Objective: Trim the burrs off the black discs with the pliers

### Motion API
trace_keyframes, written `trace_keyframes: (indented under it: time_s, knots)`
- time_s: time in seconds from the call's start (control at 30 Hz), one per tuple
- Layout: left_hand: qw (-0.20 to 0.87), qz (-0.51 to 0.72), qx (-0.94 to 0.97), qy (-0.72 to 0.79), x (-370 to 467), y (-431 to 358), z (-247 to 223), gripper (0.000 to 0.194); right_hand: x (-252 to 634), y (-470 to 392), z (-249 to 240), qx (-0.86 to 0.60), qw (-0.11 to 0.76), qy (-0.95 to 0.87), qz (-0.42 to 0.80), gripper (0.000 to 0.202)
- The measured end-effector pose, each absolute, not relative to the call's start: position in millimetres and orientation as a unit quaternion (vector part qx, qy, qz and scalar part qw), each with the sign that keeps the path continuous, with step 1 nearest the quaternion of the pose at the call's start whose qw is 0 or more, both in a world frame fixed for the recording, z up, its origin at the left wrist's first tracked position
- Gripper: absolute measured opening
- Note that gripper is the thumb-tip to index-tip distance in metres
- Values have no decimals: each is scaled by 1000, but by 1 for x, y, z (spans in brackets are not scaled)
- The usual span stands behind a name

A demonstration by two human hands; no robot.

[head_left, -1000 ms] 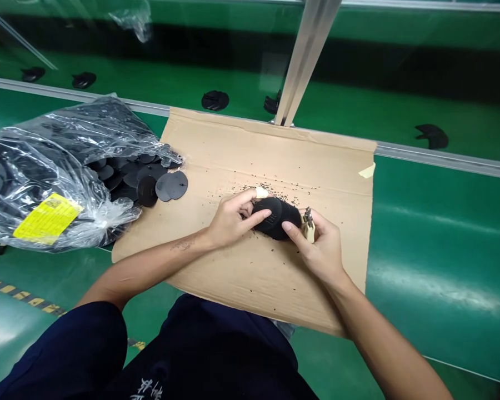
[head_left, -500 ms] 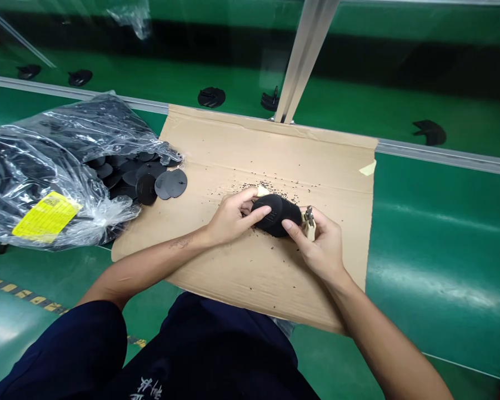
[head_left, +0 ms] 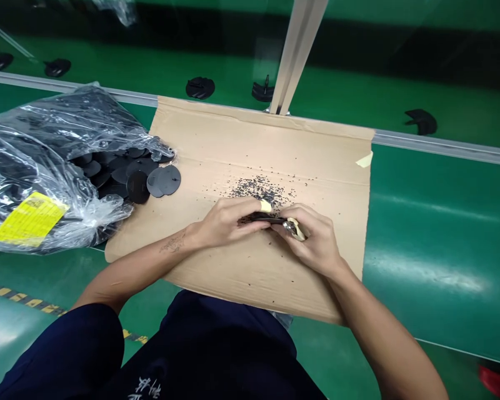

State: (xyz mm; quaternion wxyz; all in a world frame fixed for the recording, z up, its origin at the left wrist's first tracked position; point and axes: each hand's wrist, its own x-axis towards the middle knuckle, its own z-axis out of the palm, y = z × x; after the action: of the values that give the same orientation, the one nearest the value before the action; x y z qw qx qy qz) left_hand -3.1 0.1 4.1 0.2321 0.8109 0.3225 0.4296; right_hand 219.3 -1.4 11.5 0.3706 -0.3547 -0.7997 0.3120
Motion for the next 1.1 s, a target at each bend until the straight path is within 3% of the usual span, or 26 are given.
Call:
trace_keyframes:
  time_s: [0.17, 0.47, 0.93, 1.1]
  knots:
    - [321, 470, 767, 297, 1, 1, 6, 33, 215, -6, 7, -298, 459, -787, 286, 17]
    - [333, 461, 793, 218, 0, 0, 16, 42, 210, -9, 5, -285, 494, -777, 267, 18]
    - [274, 527, 772, 226, 5, -5, 14, 19, 208, -10, 6, -278, 490, -777, 282, 19]
    - [308, 488, 781, 240, 3, -2, 14, 30, 206, -11, 7, -296, 498, -752, 314, 16]
